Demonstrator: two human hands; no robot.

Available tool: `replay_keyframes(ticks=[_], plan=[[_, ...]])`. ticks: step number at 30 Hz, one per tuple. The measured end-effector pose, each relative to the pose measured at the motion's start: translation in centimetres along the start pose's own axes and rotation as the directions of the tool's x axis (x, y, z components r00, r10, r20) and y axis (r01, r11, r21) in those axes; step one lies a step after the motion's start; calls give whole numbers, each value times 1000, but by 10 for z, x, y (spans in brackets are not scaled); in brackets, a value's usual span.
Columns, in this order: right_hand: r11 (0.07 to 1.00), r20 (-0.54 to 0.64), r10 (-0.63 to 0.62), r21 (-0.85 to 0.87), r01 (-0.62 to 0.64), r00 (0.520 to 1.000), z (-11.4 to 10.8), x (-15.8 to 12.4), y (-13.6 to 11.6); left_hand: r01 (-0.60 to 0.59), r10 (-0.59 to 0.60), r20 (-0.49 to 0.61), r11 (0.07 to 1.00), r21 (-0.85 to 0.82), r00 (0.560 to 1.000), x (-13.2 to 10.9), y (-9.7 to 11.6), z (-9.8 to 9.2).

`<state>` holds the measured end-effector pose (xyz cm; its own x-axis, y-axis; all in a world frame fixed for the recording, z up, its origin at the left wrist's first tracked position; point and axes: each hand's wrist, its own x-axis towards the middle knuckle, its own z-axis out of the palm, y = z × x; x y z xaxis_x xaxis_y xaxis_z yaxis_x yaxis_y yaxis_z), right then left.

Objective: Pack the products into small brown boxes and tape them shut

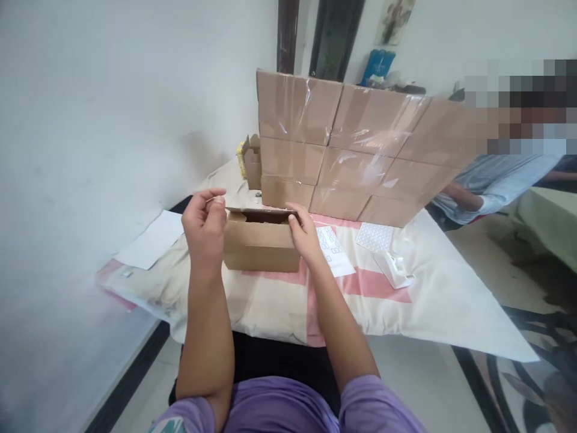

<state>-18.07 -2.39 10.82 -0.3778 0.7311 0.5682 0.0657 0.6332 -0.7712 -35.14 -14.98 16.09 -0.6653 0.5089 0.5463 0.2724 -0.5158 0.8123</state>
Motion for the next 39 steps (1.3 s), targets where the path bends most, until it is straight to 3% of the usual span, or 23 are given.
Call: replay_keyframes(ticks=[5, 8, 11, 16, 19, 23, 27, 30, 33, 39], plan=[[995, 125, -5, 100, -8, 992, -2, -6, 31, 96, -114, 85, 977, 189, 990, 4, -12, -16], [994, 208, -65, 97, 46, 976, -12, -23, 40, 62, -105, 127, 951, 302, 986, 3, -16, -15], [993, 169, -98, 74, 86, 981, -16, -37, 46, 38, -92, 141, 939, 343, 986, 1, -19, -11], [989, 115, -140, 63, 134, 983, -7, -43, 53, 139, -227, 208, 919, 368, 951, -4, -22, -1], [985, 61, -156, 81, 151, 986, 0, -44, 55, 113, -229, 243, 904, 413, 943, -4, -22, 2], [985, 29, -152, 90, 148, 988, 2, -46, 58, 42, -183, 281, 896, 442, 942, 4, -25, -12], [983, 37, -161, 96, 157, 986, 3, -47, 60, 97, -192, 191, 902, 421, 963, 13, -34, -41], [980, 31, -168, 111, 164, 985, 4, -46, 60, 55, -126, 143, 906, 420, 982, 16, -44, -56], [980, 29, -163, 120, 159, 986, 5, -46, 60, 23, -97, 146, 899, 437, 985, 17, -53, -59], [985, 26, -143, 105, 139, 989, 4, -47, 56, 60, -159, 213, 912, 406, 964, 15, -59, -53]])
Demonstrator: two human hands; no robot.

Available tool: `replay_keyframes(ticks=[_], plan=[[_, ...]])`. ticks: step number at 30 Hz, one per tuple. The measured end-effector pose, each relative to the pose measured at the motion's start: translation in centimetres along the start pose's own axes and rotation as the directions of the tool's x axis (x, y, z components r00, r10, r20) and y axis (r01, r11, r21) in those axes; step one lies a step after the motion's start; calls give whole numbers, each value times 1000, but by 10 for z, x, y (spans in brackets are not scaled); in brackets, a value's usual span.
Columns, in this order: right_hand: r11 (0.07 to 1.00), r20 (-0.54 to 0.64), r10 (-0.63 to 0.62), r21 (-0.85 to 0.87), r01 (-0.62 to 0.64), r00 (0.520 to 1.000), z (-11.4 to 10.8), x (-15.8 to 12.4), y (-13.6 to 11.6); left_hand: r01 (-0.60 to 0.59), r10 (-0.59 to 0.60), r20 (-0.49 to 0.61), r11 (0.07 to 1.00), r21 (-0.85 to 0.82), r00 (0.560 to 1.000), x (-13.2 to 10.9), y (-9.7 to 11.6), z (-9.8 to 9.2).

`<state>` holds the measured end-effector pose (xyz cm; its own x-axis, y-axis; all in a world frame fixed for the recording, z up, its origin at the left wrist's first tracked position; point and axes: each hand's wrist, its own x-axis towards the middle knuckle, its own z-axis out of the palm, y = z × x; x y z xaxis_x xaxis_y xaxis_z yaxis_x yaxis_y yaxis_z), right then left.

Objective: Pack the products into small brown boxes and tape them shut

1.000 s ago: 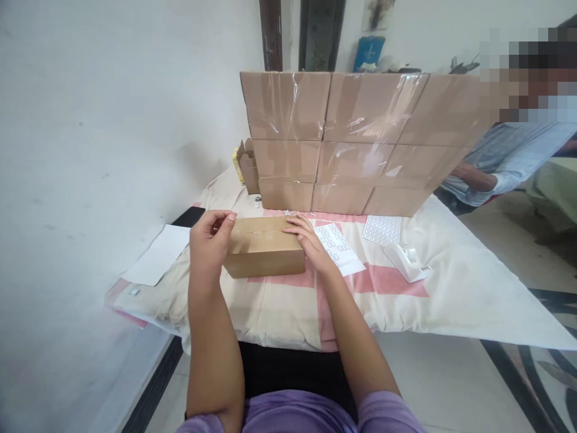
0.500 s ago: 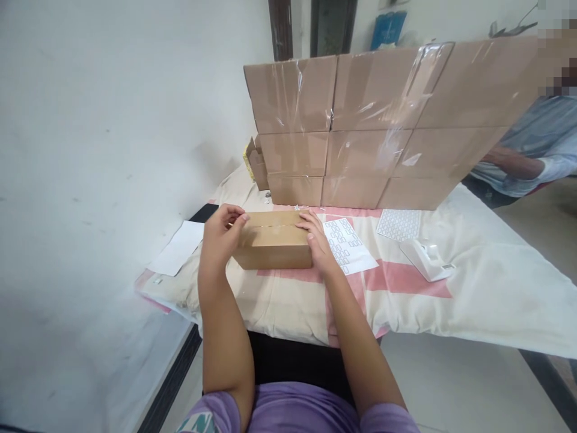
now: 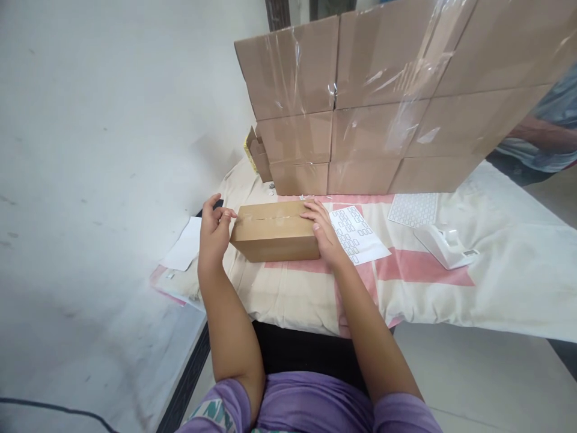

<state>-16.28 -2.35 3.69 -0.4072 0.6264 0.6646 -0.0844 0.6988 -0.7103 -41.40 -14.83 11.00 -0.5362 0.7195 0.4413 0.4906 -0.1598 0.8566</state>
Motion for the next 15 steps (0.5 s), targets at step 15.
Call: replay_keyframes(ticks=[15], plan=[[1000, -41, 7, -8, -7, 999, 3, -3, -6, -119, 124, 52, 989, -93, 991, 2, -2, 13]])
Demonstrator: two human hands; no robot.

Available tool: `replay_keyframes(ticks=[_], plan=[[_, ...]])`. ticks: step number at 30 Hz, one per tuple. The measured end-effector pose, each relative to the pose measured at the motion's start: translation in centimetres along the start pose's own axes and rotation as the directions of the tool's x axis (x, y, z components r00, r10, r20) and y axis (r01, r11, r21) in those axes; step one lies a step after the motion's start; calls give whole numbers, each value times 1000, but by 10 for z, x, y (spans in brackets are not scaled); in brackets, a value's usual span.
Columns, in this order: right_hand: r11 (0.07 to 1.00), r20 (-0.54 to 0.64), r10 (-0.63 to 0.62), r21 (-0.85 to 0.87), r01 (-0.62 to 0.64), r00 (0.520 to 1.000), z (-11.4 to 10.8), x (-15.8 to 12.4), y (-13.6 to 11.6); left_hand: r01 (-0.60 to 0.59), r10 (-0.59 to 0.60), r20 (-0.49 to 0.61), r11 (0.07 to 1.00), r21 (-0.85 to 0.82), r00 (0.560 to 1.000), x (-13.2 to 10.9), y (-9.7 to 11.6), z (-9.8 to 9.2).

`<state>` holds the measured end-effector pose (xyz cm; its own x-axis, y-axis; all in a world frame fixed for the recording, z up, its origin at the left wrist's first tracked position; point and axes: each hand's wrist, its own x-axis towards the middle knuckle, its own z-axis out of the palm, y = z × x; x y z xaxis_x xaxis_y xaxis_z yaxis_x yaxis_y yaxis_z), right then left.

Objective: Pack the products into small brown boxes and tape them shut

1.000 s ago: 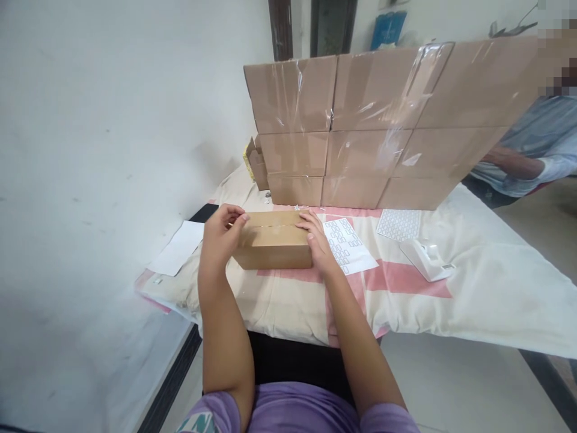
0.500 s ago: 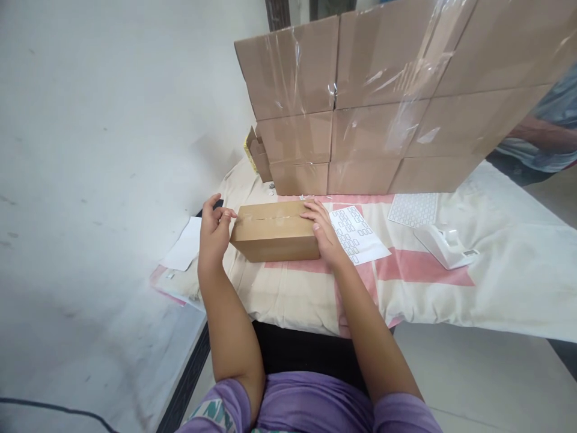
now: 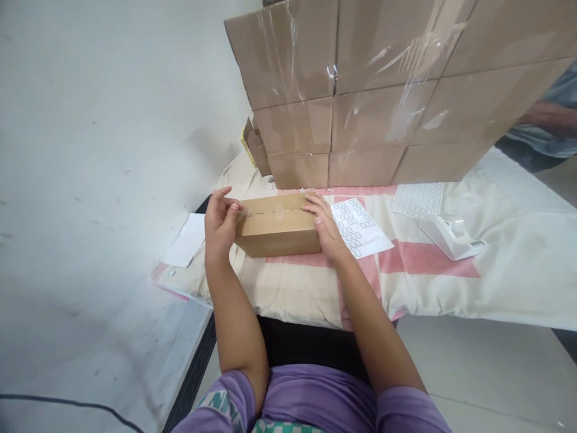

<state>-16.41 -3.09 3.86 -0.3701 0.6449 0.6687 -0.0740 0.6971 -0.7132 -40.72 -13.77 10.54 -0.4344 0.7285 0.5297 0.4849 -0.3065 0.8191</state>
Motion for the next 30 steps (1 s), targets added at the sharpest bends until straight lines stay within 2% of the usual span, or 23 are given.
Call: replay_keyframes(ticks=[3, 8, 14, 21, 30], plan=[[1000, 3, 4, -2, -4, 1000, 0, -1, 0, -16, 17, -39, 1000, 20, 999, 2, -6, 0], [1000, 1, -8, 2, 8, 1000, 0, -2, -1, -41, 44, -129, 999, 23, 991, 1, -3, -1], [1000, 0, 15, 0, -15, 1000, 0, -1, -2, 12, -13, 28, 999, 32, 1000, -1, -9, -3], [1000, 1, 5, 8, -5, 1000, 0, -1, -1, 61, -64, 88, 998, 32, 994, -2, -11, -3], [1000, 5, 0, 9, 0, 1000, 1, -1, 0, 35, -49, 138, 993, 109, 989, -1, -11, -3]])
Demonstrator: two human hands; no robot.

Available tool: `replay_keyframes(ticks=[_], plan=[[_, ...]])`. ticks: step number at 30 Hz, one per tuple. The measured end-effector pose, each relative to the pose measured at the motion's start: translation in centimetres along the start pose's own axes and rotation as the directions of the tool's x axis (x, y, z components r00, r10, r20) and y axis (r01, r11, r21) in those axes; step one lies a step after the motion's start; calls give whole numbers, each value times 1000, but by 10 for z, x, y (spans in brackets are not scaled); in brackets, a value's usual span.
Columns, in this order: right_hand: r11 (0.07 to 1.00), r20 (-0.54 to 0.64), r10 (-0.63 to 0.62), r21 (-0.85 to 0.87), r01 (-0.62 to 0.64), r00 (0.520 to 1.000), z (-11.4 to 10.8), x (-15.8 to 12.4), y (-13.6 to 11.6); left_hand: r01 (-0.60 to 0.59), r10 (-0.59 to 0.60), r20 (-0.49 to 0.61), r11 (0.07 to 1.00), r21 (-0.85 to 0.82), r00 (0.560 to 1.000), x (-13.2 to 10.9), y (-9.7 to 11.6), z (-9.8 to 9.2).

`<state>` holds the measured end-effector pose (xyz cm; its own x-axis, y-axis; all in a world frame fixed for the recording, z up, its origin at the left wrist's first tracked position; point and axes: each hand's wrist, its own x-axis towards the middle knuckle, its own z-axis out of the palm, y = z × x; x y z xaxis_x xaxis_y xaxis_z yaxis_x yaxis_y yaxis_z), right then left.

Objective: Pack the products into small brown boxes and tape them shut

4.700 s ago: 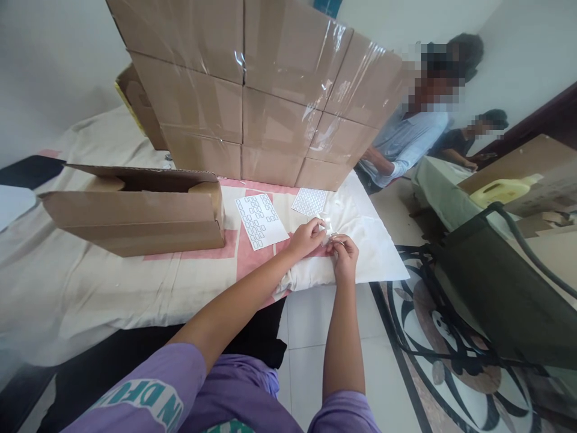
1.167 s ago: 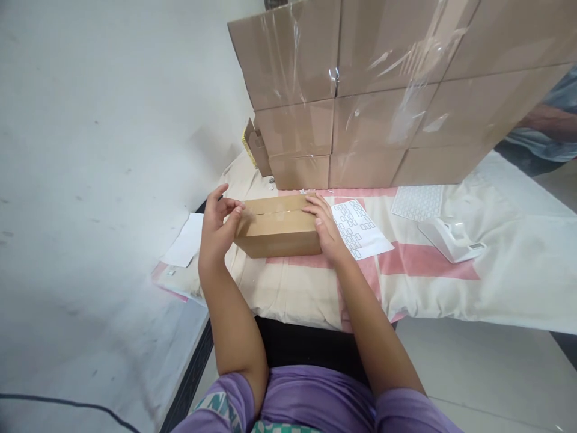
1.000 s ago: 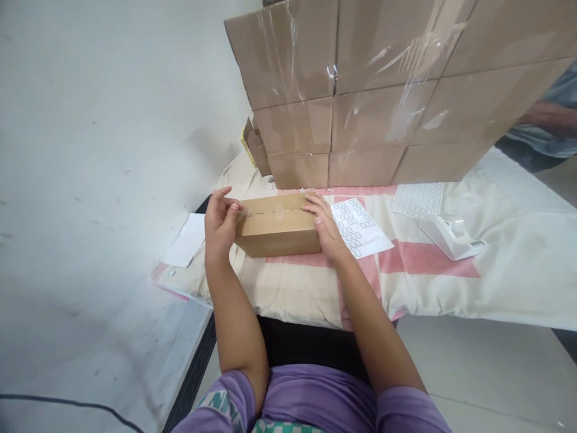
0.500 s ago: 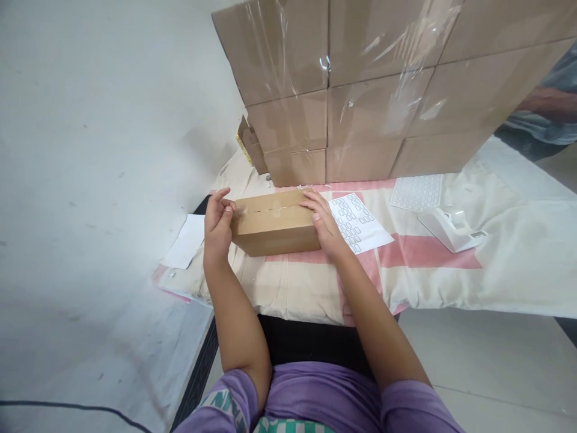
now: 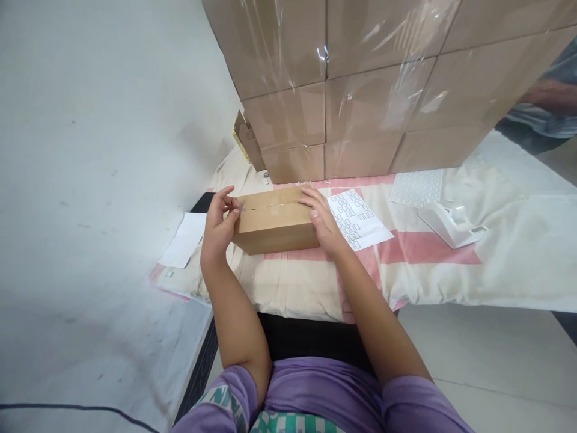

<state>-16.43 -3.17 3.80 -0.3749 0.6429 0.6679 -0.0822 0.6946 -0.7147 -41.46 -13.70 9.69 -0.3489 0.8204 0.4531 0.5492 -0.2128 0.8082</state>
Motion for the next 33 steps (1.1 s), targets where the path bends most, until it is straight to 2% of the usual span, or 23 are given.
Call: replay_keyframes(ticks=[6, 10, 15, 19, 22, 24, 26, 28, 30, 32, 33], plan=[[1000, -10, 21, 14, -21, 1000, 1, 0, -1, 120, -125, 70, 991, 65, 990, -1, -1, -3], [1000, -8, 25, 0, -25, 1000, 1, 0, -1, 207, -205, 67, 978, -18, 976, 0, -2, -3], [1000, -11, 17, 14, -17, 1000, 1, 0, -2, 274, -275, 30, 961, 21, 961, 15, -5, 0], [999, -14, 34, 18, -34, 999, -1, 0, -2, 324, -327, 45, 944, 65, 944, 28, -4, 1], [999, -25, 52, 9, -52, 998, 1, 0, -4, 336, -333, 153, 942, 11, 930, 25, -3, -4], [998, -25, 68, 12, -67, 997, 3, 1, -8, 355, -324, 270, 932, -73, 907, 21, -4, -9], [996, -20, 92, 20, -92, 996, 3, 2, -12, 384, -320, 342, 913, -137, 883, 20, -7, -13], [989, 23, 141, 31, -142, 990, -5, 2, -15, 405, -337, 337, 901, -154, 879, 23, -10, -12], [968, 86, 250, 0, -251, 965, -26, 0, -13, 398, -349, 296, 909, -126, 889, 32, -15, -8], [896, 58, 435, -130, -425, 899, -57, -4, -6, 349, -327, 239, 935, -56, 914, 46, -20, -2], [821, -7, 537, -225, -525, 843, -74, -7, -2, 320, -308, 215, 947, -20, 927, 54, -21, 2]])
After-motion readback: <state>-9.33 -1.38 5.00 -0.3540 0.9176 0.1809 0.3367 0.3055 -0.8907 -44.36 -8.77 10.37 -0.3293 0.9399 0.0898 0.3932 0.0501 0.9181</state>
